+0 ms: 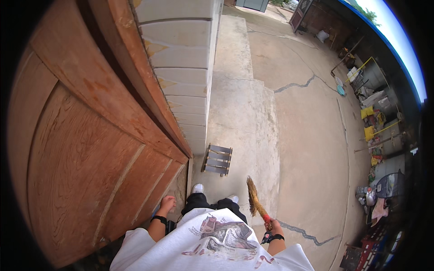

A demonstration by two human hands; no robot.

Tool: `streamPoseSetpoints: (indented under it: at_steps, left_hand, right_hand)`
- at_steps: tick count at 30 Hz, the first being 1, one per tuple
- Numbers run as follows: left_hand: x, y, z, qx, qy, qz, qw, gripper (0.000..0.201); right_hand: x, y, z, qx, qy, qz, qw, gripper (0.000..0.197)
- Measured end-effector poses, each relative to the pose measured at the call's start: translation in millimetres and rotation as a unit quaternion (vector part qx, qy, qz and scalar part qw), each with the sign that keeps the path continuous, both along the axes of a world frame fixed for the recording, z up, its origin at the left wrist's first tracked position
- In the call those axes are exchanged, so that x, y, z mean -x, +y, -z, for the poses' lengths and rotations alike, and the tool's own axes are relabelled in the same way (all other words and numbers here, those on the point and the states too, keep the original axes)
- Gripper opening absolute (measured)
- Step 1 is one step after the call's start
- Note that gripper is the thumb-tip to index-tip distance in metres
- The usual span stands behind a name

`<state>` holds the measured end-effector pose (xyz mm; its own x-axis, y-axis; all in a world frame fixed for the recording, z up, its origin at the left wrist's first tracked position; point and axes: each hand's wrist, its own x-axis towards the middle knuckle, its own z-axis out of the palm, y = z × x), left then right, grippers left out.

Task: The person sweeps debris from a cluttered indoor room through a doorway and across an outdoor concrete courtyard, eventually sweeping through a narrow passage filled with stored items using a broom.

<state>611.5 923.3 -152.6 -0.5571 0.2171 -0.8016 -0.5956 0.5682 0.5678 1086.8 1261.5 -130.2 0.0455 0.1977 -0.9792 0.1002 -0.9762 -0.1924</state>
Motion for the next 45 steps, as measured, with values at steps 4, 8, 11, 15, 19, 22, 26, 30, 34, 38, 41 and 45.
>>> streamPoseSetpoints:
  at_steps: [4, 8, 11, 15, 19, 22, 26, 30, 34, 38, 41, 45]
  left_hand:
    - [-8.5, 76.4, 14.5, 0.009, 0.0, 0.152, 0.988, 0.015]
    - [-55.8, 164.9, 11.7, 0.06, 0.012, 0.227, 0.972, 0.014]
    - [-91.1, 224.0, 12.2, 0.002, 0.071, 0.447, 0.891, 0.017]
    - [-130.6, 332.5, -11.7, -0.05, 0.057, 0.487, 0.87, 0.016]
    - [-153.5, 415.0, -20.5, -0.075, 0.092, 0.522, 0.844, 0.018]
    - [-159.8, 458.9, -1.0, -0.101, 0.096, 0.601, 0.787, 0.02]
    - [-164.2, 518.9, 16.8, -0.108, 0.075, 0.645, 0.753, 0.021]
    - [-149.0, 572.0, 62.5, -0.072, 0.003, 0.58, 0.811, 0.017]
    - [-193.8, 702.1, -36.3, -0.207, 0.032, 0.584, 0.785, 0.017]
    - [-257.7, 811.5, -265.1, -0.481, 0.101, 0.561, 0.666, 0.016]
    - [-278.6, 822.2, -412.8, -0.754, 0.159, 0.466, 0.434, 0.021]
    - [-330.3, 822.4, -494.2, -0.917, -0.012, 0.378, 0.128, 0.04]
  right_hand:
    - [-48.2, 13.1, 42.9, -0.025, 0.027, 0.035, 0.999, 0.024]
    - [-89.8, 25.6, 50.2, -0.037, 0.027, 0.057, 0.997, 0.023]
    - [-131.7, 35.9, 51.9, -0.018, 0.039, 0.067, 0.997, 0.025]
    - [-186.0, 34.0, 46.2, -0.013, 0.028, 0.129, 0.991, 0.029]
    - [-202.2, 33.4, 61.9, -0.014, 0.015, 0.21, 0.978, 0.025]
    - [-200.3, 25.2, 91.7, 0.005, -0.011, 0.32, 0.947, 0.019]
    - [-192.4, 19.2, 102.0, 0.035, 0.078, 0.457, 0.885, 0.02]
    - [-179.2, 68.3, 22.1, 0.029, 0.083, 0.595, 0.799, 0.02]
    - [-182.4, 78.0, 11.5, -0.015, 0.079, 0.673, 0.735, 0.022]
    - [-162.4, 85.4, -7.4, -0.045, 0.052, 0.698, 0.713, 0.021]
    - [-166.0, 74.9, 11.4, -0.03, 0.047, 0.711, 0.701, 0.022]
    - [-165.3, 64.7, 12.4, -0.042, 0.046, 0.697, 0.714, 0.028]
